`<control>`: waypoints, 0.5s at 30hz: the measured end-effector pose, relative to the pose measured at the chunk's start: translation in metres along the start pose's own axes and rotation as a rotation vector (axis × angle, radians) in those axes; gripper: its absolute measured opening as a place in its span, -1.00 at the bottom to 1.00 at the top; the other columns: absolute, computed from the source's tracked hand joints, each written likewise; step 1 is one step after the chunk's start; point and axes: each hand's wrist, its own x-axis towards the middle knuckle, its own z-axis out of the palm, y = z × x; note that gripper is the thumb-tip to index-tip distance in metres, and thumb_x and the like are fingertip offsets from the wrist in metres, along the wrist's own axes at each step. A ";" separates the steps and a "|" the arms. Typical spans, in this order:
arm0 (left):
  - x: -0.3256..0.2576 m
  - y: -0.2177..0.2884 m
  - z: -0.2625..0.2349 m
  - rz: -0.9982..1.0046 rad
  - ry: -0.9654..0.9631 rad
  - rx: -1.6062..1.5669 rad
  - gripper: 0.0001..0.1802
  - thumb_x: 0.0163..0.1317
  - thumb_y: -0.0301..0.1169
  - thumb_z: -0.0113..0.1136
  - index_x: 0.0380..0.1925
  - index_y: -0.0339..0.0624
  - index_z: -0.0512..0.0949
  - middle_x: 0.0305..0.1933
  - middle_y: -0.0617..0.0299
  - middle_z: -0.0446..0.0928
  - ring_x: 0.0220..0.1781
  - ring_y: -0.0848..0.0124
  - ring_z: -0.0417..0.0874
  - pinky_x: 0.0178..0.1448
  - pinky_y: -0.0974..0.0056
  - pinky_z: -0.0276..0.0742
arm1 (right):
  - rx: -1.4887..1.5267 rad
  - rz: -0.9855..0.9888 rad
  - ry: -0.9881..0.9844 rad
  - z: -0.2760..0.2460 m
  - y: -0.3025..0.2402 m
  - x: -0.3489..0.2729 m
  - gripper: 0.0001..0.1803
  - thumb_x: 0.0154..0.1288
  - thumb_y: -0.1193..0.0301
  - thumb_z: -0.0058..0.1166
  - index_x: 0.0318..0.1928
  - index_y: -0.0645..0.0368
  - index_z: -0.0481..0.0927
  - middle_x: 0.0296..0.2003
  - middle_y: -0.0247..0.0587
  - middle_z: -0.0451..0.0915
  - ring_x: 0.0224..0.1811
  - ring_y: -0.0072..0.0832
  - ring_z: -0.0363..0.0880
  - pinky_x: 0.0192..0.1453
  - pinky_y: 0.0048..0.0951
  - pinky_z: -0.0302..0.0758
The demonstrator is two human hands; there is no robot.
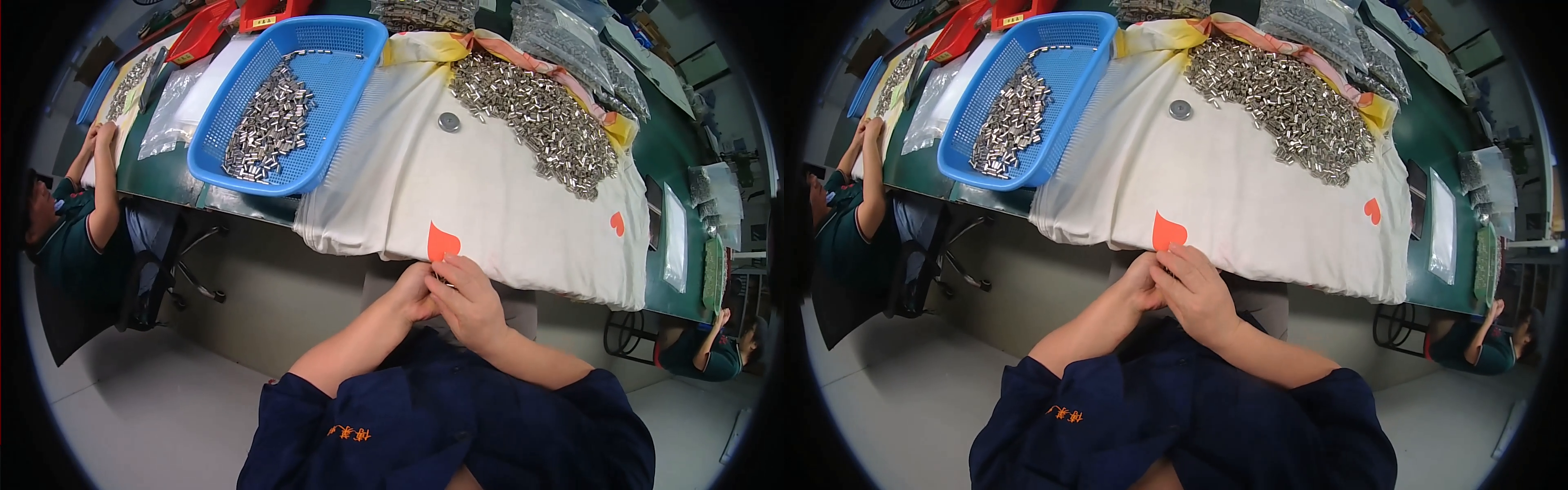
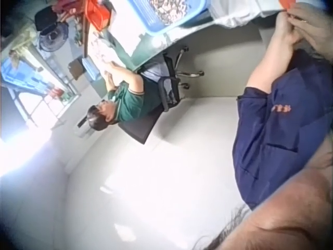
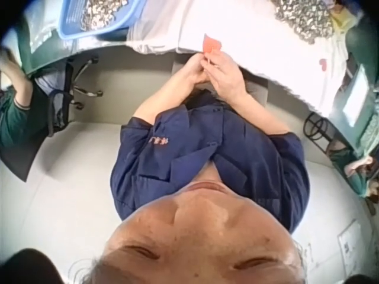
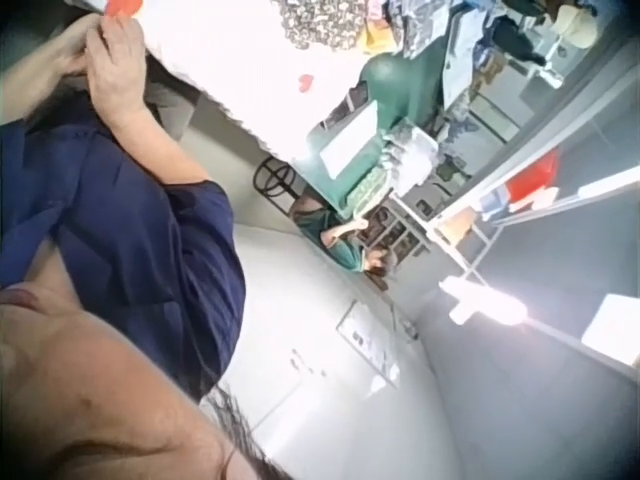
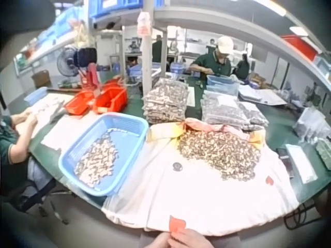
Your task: Sorting and inspecting small metal hardware components at a workbench.
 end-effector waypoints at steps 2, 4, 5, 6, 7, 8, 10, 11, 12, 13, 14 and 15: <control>0.000 0.002 0.011 -0.038 0.064 0.083 -0.70 0.28 -0.31 -0.24 -0.16 -0.29 0.38 -0.14 0.04 0.45 -0.14 0.28 0.55 -0.13 0.29 0.57 | 0.018 -0.016 -0.026 -0.001 -0.004 -0.006 -0.67 -0.12 0.58 0.12 -0.22 0.27 0.54 -0.12 -0.15 0.44 0.02 -0.22 0.38 0.05 -0.24 0.39; -0.002 0.002 0.024 -0.004 0.210 0.139 -0.64 0.28 -0.28 -0.24 -0.11 -0.35 0.36 -0.08 -0.01 0.45 -0.10 0.21 0.54 -0.07 0.21 0.55 | 0.081 -0.019 -0.078 0.000 -0.008 -0.010 -0.66 -0.15 0.58 0.11 -0.22 0.25 0.54 -0.11 -0.14 0.44 0.03 -0.23 0.38 0.04 -0.23 0.39; -0.001 0.001 0.026 0.076 0.230 0.180 -0.61 0.29 -0.27 -0.23 -0.08 -0.38 0.36 -0.05 -0.04 0.44 -0.07 0.15 0.53 -0.03 0.14 0.52 | 0.091 -0.038 -0.086 -0.002 -0.009 -0.009 -0.65 -0.17 0.58 0.11 -0.22 0.23 0.54 -0.15 -0.14 0.46 -0.01 -0.23 0.41 0.02 -0.26 0.41; -0.001 -0.001 0.026 0.087 0.248 0.181 -0.61 0.29 -0.27 -0.23 -0.08 -0.38 0.36 -0.05 -0.04 0.44 -0.07 0.15 0.53 -0.03 0.14 0.52 | 0.111 -0.041 -0.084 -0.006 -0.010 -0.010 -0.65 -0.17 0.58 0.11 -0.22 0.23 0.54 -0.15 -0.14 0.46 -0.01 -0.23 0.41 0.02 -0.26 0.41; 0.001 -0.001 0.025 0.066 0.256 0.220 -0.62 0.29 -0.28 -0.22 -0.09 -0.37 0.37 -0.09 -0.03 0.46 -0.08 0.16 0.53 -0.02 0.14 0.52 | 0.121 -0.066 -0.084 -0.011 -0.009 -0.009 -0.65 -0.16 0.59 0.11 -0.22 0.22 0.54 -0.17 -0.16 0.47 -0.05 -0.23 0.44 0.01 -0.27 0.41; 0.001 0.002 0.025 0.049 0.269 0.265 -0.64 0.29 -0.28 -0.21 -0.11 -0.35 0.39 -0.12 -0.02 0.48 -0.09 0.16 0.53 -0.02 0.13 0.52 | 0.135 -0.096 -0.077 -0.013 -0.007 -0.005 -0.65 -0.15 0.59 0.10 -0.22 0.21 0.54 -0.19 -0.17 0.48 -0.09 -0.24 0.46 -0.01 -0.28 0.42; 0.009 -0.004 0.026 0.060 0.333 0.197 -0.66 0.28 -0.29 -0.17 -0.07 -0.26 0.38 -0.11 -0.02 0.47 -0.11 0.14 0.54 -0.03 0.14 0.52 | 0.225 -0.136 -0.089 -0.018 -0.009 0.010 -0.62 -0.14 0.56 0.07 -0.17 0.19 0.54 -0.24 -0.16 0.49 -0.17 -0.25 0.48 -0.07 -0.31 0.43; 0.009 -0.005 0.026 0.063 0.343 0.208 -0.66 0.28 -0.29 -0.17 -0.07 -0.26 0.38 -0.11 -0.02 0.47 -0.11 0.14 0.54 -0.03 0.14 0.52 | 0.270 -0.173 -0.095 -0.024 -0.013 0.025 -0.59 -0.13 0.54 0.06 -0.13 0.16 0.54 -0.24 -0.15 0.48 -0.19 -0.27 0.48 -0.09 -0.32 0.43; 0.006 -0.004 0.025 0.053 0.332 0.181 -0.68 0.28 -0.29 -0.17 -0.10 -0.26 0.39 -0.12 -0.01 0.48 -0.12 0.16 0.54 -0.05 0.15 0.52 | 0.262 -0.260 -0.041 -0.028 -0.021 0.044 -0.57 -0.13 0.54 0.09 -0.11 0.15 0.53 -0.22 -0.14 0.48 -0.21 -0.26 0.49 -0.14 -0.33 0.45; -0.002 -0.002 0.023 0.042 0.326 0.147 -0.69 0.27 -0.28 -0.16 -0.12 -0.26 0.40 -0.14 0.00 0.48 -0.14 0.18 0.54 -0.08 0.17 0.52 | 0.257 -0.341 0.008 -0.032 -0.032 0.066 -0.54 -0.14 0.55 0.11 -0.09 0.13 0.52 -0.19 -0.13 0.47 -0.24 -0.26 0.50 -0.18 -0.33 0.46; -0.010 -0.002 0.023 0.019 0.314 0.107 -0.70 0.27 -0.28 -0.15 -0.15 -0.26 0.40 -0.15 0.00 0.48 -0.15 0.20 0.54 -0.11 0.19 0.52 | 0.231 -0.380 0.048 -0.041 -0.047 0.089 -0.48 -0.11 0.50 0.09 0.00 0.10 0.48 -0.20 -0.14 0.47 -0.25 -0.29 0.50 -0.17 -0.36 0.45; -0.020 -0.002 0.021 0.007 0.306 0.064 -0.71 0.27 -0.28 -0.15 -0.18 -0.27 0.41 -0.17 0.01 0.48 -0.17 0.22 0.54 -0.14 0.20 0.52 | 0.265 -0.393 0.082 -0.048 -0.059 0.113 -0.46 -0.08 0.50 0.07 0.04 0.10 0.45 -0.24 -0.18 0.48 -0.29 -0.30 0.49 -0.20 -0.40 0.44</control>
